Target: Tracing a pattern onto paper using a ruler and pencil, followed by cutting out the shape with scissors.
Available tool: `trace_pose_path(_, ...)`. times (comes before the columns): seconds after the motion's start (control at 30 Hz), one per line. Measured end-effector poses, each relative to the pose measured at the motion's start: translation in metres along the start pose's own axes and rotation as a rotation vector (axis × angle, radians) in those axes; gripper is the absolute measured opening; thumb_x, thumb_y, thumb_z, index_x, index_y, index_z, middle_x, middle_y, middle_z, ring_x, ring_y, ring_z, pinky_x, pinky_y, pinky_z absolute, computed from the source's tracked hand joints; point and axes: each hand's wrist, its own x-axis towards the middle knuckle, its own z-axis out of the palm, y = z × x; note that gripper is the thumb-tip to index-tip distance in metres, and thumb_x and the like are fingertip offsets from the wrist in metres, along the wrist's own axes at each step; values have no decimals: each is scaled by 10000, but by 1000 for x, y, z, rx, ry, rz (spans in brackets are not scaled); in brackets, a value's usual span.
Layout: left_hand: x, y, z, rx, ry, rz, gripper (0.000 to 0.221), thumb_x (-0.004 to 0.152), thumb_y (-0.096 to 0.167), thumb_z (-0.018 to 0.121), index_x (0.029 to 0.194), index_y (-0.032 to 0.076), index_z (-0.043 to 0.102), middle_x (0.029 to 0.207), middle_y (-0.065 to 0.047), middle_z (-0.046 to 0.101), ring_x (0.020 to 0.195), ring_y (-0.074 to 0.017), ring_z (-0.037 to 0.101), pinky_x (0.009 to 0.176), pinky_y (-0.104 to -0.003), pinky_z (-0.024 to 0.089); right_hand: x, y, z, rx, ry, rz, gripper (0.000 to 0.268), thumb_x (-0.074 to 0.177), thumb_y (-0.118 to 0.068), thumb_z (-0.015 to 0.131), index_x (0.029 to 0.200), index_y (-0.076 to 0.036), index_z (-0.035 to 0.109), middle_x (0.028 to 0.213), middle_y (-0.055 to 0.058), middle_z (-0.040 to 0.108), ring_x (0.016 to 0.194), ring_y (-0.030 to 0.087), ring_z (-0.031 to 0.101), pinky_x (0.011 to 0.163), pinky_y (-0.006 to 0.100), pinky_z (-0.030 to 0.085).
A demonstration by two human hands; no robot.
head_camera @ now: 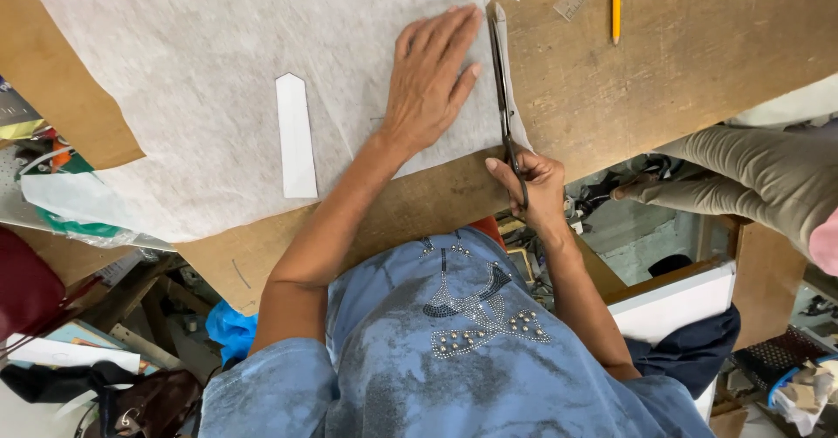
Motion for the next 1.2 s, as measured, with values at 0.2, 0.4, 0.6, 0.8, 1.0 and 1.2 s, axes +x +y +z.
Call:
trace_pose_path(0.2,20,-6,23,-92,139,-53,626,1175,224,674,1695,163,330,1676,-59,463,1477,-264,573,1204,-471,481,-15,24,-14,29,-49,-161,539,1006,-148,778,618,-167,404,430,-17,447,348,50,380,398,202,295)
trace_pose_path(0.4,47,3,29,-51,150,98,530,890,115,802,1406,187,707,1465,-130,542,1298,-353,537,1059,-511,416,-24,36,-21,158,-35,-96,509,996,-152,774,609,-157,445,446,-3,478,335,60,383,369,205,283)
trace_pose_path(0.6,54,15,25,173,128,32,810,876,334,1039,1471,112,538,1461,-169,542,1313,-385,545,1056,-496,485,-33,52,-26,203,44,-205,522,1023,-163,757,621,-154,424,474,4,452,340,82,388,359,227,305)
trace_pose_path(0.8,54,18,35,119,197,58,384,787,129,929,977,154,595,1126,-107,562,1061,-331,544,846,-455,449,-36,78,-33,-4,316,-524,432,1035,-116,813,735,-116,502,645,1,525,542,73,502,521,247,437)
trace_pose_path(1.0,43,53,19,-212,260,329,423,816,1,939,939,161,567,1132,-34,582,1040,-301,609,686,-445,418,-28,56,-36,-41,458,-718,274,1019,-117,827,955,-88,562,1089,183,762,1019,255,777,815,345,644)
trace_pose_path(1.2,26,120,-64,-855,-230,250,93,1054,64,750,1020,112,679,932,2,690,818,-114,616,681,-264,489,-19,33,-39,162,253,-830,343,1012,-142,832,1058,-108,493,1406,253,650,1372,379,649,1257,519,531)
